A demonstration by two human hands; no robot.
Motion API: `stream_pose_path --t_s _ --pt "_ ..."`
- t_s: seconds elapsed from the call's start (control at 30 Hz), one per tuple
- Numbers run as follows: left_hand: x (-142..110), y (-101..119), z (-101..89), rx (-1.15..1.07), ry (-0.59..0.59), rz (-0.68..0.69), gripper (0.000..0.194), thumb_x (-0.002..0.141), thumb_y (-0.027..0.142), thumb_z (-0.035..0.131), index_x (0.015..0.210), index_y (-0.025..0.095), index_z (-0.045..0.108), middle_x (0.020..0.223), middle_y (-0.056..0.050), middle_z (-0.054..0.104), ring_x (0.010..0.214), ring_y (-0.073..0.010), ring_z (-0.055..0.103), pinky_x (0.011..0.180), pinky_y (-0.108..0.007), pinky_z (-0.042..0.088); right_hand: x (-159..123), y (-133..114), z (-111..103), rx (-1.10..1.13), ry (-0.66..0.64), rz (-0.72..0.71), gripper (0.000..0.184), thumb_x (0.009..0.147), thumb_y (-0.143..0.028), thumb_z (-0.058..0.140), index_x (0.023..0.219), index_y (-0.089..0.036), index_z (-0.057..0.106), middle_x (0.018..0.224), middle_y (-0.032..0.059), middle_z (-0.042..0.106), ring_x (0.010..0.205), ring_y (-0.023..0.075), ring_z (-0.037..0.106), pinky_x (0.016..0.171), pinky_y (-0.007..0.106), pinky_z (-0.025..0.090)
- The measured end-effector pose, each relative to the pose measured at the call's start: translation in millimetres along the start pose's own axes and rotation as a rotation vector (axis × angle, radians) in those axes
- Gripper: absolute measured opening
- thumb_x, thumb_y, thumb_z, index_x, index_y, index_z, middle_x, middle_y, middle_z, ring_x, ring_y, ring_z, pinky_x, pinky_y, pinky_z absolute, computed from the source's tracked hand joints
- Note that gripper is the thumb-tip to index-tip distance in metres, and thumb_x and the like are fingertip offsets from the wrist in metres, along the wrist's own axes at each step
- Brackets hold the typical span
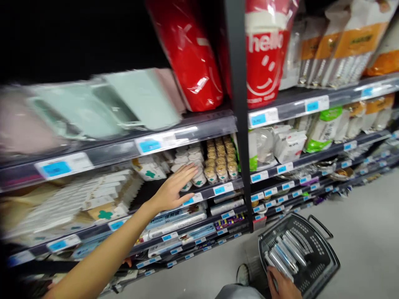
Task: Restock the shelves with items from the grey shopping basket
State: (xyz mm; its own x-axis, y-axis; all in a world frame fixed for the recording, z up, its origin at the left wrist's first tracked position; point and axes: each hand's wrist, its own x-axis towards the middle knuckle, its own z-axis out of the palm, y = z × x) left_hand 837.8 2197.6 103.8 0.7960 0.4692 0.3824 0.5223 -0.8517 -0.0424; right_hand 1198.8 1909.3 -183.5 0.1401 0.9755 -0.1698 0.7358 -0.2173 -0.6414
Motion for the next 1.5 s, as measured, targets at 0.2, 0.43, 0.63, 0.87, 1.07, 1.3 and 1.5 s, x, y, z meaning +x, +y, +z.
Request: stream_pose_path --t_s 0.2,0.43,0.63,0.87,1.07,1.3,1.5 --pt "-40.6 100.9 142.7 -0.455 0.408 0.036 0.040 0.089 0.020 0.060 0.128 0.026 0.063 0.108 -0.010 0.073 0.106 -0.0280 0.070 0.091 -0.048 0.057 -27.1 -20.9 -27.4 0.008 -0.018 0.147 0.036 0.101 -0.032 0.039 0.114 -0.025 0.072 0.111 0.0065 0.077 0.101 0.0220 0.073 0.087 0.029 0.052" --pt "-57.6 256.2 310.4 -0.867 -0.153 -0.695 0.039 0.092 0.050 0.056 0.100 0.015 0.070 0.097 -0.015 0.073 0.087 -0.0241 0.071 0.080 -0.039 0.058 -24.2 74.0 -13.8 0.211 -0.064 0.472 0.028 0.098 -0.026 0.050 0.116 -0.024 0.072 0.115 0.0065 0.076 0.108 0.0208 0.069 0.093 0.028 0.048" --pt "-30.8 342.3 375.1 -0.987 -0.559 -0.824 0.044 0.085 0.054 0.057 0.095 0.014 0.071 0.086 -0.012 0.074 0.075 -0.0224 0.070 0.073 -0.037 0.058 -7.7 171.4 9.7 0.270 -0.200 0.620 0.022 0.101 -0.026 0.054 0.110 -0.014 0.070 0.109 0.0094 0.074 0.103 0.0191 0.069 0.094 0.035 0.052" --pt "-40.0 394.5 404.2 -1.009 -0.837 -0.920 0.042 0.084 0.048 0.055 0.101 0.015 0.072 0.103 -0.015 0.074 0.093 -0.0255 0.070 0.087 -0.041 0.055 22.5 253.8 65.9 0.246 -0.409 0.684 0.027 0.099 -0.037 0.063 0.113 -0.014 0.067 0.113 0.0077 0.070 0.104 0.0209 0.068 0.095 0.044 0.055" --pt "-78.1 407.0 449.9 -1.043 -1.068 -1.020 0.038 0.088 0.048 0.053 0.100 0.017 0.074 0.106 -0.014 0.075 0.101 -0.0272 0.071 0.095 -0.043 0.054 82.9 325.6 164.1 0.172 -0.488 0.669 0.031 0.099 -0.038 0.061 0.119 -0.014 0.066 0.121 0.0097 0.068 0.112 0.0226 0.065 0.099 0.046 0.052" --pt "-109.3 380.4 491.2 -1.013 -1.104 -1.115 0.036 0.098 0.048 0.050 0.106 0.022 0.073 0.108 -0.011 0.074 0.105 -0.0227 0.069 0.096 -0.035 0.054 130.7 409.7 289.1 0.017 -0.559 0.637 0.042 0.099 -0.031 0.060 0.137 -0.014 0.054 0.141 0.0145 0.054 0.129 0.0292 0.052 0.106 0.049 0.045" --pt "-137.5 347.7 501.7 -0.811 -0.989 -1.155 0.042 0.098 0.056 0.050 0.100 0.022 0.074 0.103 -0.010 0.073 0.099 -0.0225 0.069 0.092 -0.034 0.054 151.7 451.7 352.6 -0.049 -0.599 0.628 0.037 0.103 -0.017 0.042 0.139 -0.011 0.049 0.137 0.0173 0.055 0.127 0.0306 0.051 0.106 0.050 0.040"
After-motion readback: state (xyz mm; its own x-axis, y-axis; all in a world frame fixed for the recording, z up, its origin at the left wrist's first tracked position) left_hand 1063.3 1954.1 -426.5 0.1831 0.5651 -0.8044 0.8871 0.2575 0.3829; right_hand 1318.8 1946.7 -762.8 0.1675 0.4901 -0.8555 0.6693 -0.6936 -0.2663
